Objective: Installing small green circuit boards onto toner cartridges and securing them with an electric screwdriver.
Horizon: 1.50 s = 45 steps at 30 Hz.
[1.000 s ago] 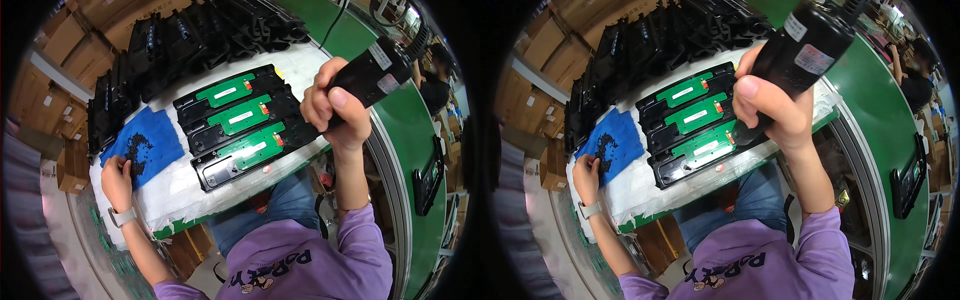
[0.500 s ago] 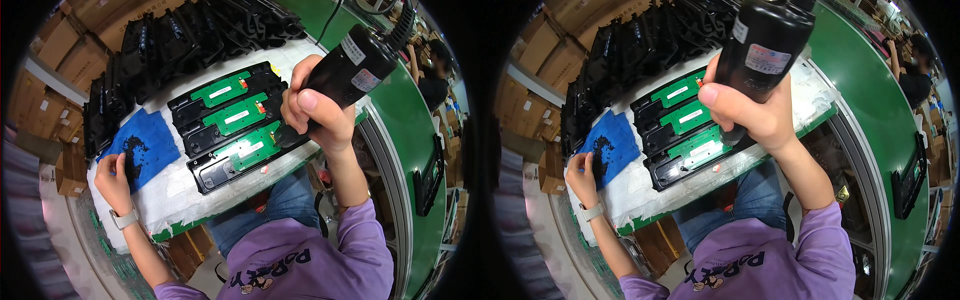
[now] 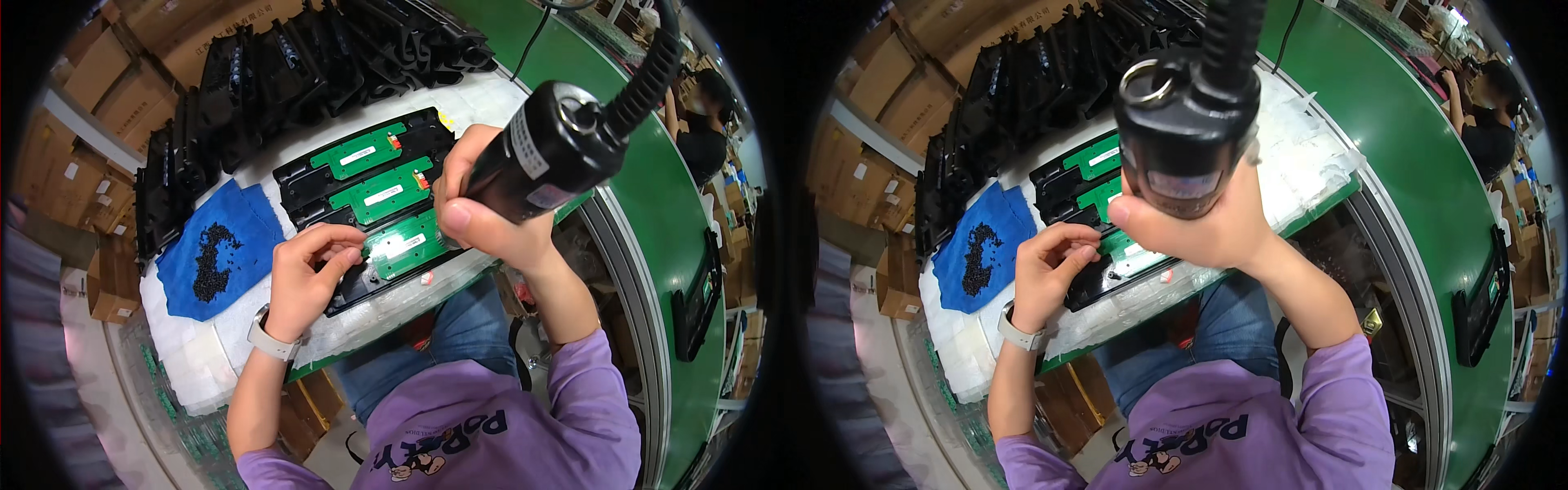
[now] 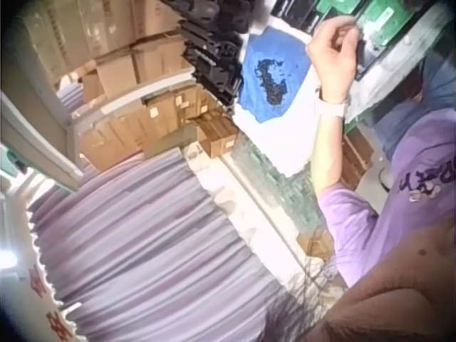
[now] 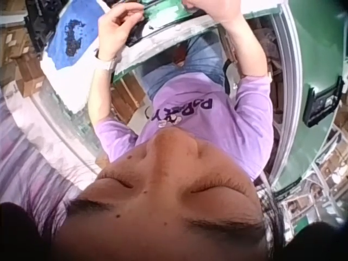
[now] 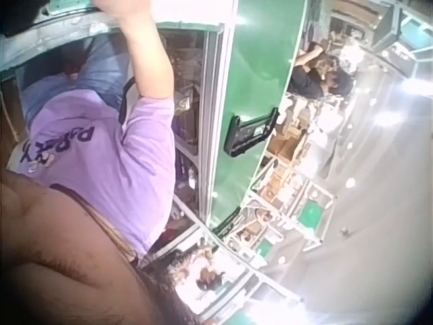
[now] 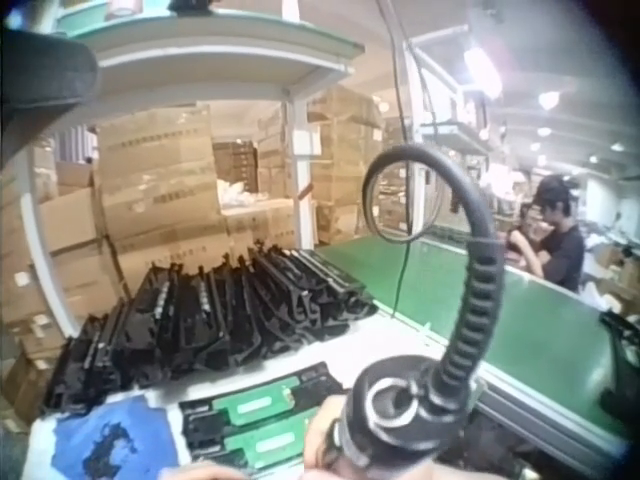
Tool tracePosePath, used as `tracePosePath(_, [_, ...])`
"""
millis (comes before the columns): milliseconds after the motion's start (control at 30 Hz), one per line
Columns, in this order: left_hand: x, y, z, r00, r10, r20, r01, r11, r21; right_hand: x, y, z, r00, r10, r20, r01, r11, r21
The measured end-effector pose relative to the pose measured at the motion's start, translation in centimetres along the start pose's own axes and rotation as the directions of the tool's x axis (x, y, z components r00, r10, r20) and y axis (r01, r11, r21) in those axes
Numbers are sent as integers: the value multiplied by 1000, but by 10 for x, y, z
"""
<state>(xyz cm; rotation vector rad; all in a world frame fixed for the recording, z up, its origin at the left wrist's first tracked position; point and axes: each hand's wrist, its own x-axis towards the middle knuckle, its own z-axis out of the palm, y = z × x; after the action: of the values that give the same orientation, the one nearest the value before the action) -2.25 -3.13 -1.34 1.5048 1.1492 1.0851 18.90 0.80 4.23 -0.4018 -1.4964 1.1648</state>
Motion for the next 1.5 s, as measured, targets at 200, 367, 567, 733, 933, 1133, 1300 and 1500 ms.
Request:
tracePosePath(200, [-7, 6, 6, 994, -5, -107, -11, 989, -149, 10, -10, -7, 1000, 8, -11, -6, 981, 196])
tracePosePath(367, [-13, 10, 5, 996, 58, -75, -74, 968, -239, 17, -4, 5, 978, -133, -161, 205, 756, 622])
tracePosePath(567, [-18, 13, 0, 999, -43, -14, 38, 962, -269, 16, 6, 13, 975, -112, -190, 209, 744, 634])
tracePosePath(733, [-17, 12, -1, 997, -68, -26, 58, 957, -286, 18, 12, 14, 984, -104, -147, 174, 759, 628])
tracePosePath(933, [-18, 12, 0, 995, -83, -54, 64, 952, -298, 16, 13, 19, 980, -56, -190, 165, 763, 625])
tracePosePath(1133, [-15, 21, 9, 989, 142, -37, -139, 988, 72, 20, 7, 6, 983, 93, -161, 50, 702, 710])
tracePosePath(1300, [-11, 19, 16, 838, 388, 384, -539, 475, 695, 28, -7, -31, 1000, -2, -12, 8, 837, 548])
tracePosePath(1500, [-8, 7, 19, 838, 391, 380, -535, 451, 715, 34, -5, -47, 995, 15, -101, -11, 999, 33])
